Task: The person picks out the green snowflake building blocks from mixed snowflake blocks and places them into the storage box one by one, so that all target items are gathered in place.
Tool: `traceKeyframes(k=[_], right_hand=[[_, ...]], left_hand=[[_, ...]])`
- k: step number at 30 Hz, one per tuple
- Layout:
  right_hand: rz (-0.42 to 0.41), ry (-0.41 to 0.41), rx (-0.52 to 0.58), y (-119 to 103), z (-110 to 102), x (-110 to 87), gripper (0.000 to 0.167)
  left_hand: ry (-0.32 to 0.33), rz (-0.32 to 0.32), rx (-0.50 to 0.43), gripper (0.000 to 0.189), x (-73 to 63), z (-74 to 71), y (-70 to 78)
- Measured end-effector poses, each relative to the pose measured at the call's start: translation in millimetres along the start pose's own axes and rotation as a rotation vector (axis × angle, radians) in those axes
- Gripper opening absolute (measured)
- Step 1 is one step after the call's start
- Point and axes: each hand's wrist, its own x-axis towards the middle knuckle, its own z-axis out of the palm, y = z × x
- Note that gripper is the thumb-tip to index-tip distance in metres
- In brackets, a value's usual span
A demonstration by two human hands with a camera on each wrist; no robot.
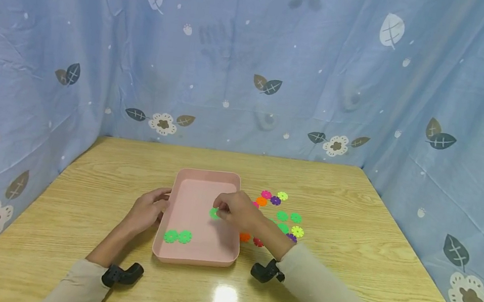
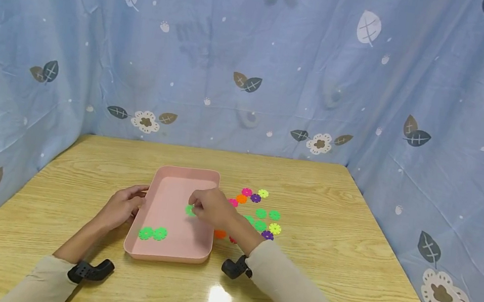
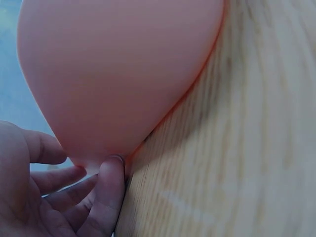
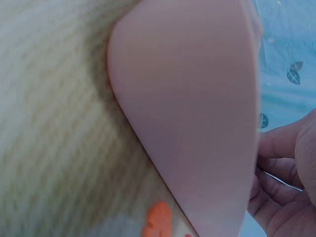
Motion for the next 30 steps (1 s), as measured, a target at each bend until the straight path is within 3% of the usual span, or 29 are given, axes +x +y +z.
traceKeyframes(k=[20, 30], right_hand=[[0.001, -0.133, 0.022, -15.5, 24.0, 4.0, 0.01], [0.066, -0.204, -0.012, -19.4, 29.2, 5.8, 0.004]], left_hand=[[-0.001, 0.005, 0.004, 0.049, 0.0, 0.3, 1.0], [0.005, -0.013, -0.009, 0.049, -0.9, 1.0, 2.6]])
